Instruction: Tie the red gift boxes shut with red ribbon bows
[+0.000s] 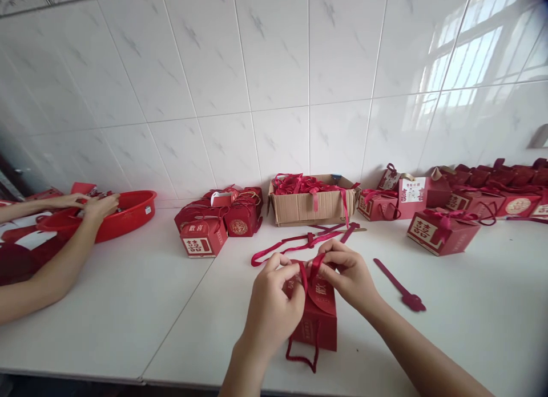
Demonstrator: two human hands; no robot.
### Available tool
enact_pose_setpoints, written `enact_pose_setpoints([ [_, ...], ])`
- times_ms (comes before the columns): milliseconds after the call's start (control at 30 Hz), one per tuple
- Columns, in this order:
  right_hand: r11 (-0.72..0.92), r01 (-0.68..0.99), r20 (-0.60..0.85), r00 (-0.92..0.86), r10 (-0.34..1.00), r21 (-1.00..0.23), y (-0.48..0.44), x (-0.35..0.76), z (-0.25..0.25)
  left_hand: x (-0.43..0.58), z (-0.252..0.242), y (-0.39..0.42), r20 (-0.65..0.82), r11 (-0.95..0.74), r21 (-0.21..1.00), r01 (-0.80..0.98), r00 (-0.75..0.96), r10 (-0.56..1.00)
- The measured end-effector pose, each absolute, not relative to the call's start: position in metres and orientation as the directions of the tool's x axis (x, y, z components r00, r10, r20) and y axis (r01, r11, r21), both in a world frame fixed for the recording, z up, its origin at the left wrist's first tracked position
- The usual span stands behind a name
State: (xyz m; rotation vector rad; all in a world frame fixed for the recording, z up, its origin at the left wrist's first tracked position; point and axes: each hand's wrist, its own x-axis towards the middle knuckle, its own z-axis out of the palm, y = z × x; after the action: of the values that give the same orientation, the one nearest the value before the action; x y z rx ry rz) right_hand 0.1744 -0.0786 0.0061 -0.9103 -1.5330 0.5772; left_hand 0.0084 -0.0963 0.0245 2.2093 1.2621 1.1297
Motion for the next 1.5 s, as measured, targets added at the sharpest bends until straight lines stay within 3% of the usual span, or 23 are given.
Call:
enact_pose_setpoints([
  [200, 0.490, 0.204, 0.498, -0.015, 0.867, -0.847, -0.079, 0.177, 0.007, 0.012, 0.023, -0.094, 0.470, -0.497, 0.607, 0.620, 0.225, 0.854],
  [467, 0.444, 0.179, 0.418, -0.165, 0.893, -0.878, -0.082, 0.171, 0.004, 0.013, 0.023, -0.097, 0.469, -0.541, 0.442, 0.715, 0.330, 0.819],
  [700, 0.425, 0.229, 0.360, -0.275, 0.891, -0.876, -0.083, 0.179, 0.014, 0.002, 0.024, -0.088, 0.509, -0.694, 0.548, 0.467, 0.472, 0.720],
  [967, 0.477, 0.228, 0.360, -0.411, 0.838, -0.849, -0.080, 0.184, 0.022, 0.001, 0.023, -0.086, 0.565, -0.775, 0.517, 0.364, 0.535, 0.628],
  [1200, 0.512, 0.145, 0.402, -0.457, 0.793, -0.847, -0.079, 0.178, 0.015, -0.006, 0.023, -0.083, 0.513, -0.711, 0.601, 0.365, 0.506, 0.694],
  [1500, 0.549, 0.135, 0.483, -0.337, 0.808, -0.825, -0.073, 0.180, 0.004, -0.012, 0.017, -0.074, 0.484, -0.601, 0.678, 0.424, 0.359, 0.798],
])
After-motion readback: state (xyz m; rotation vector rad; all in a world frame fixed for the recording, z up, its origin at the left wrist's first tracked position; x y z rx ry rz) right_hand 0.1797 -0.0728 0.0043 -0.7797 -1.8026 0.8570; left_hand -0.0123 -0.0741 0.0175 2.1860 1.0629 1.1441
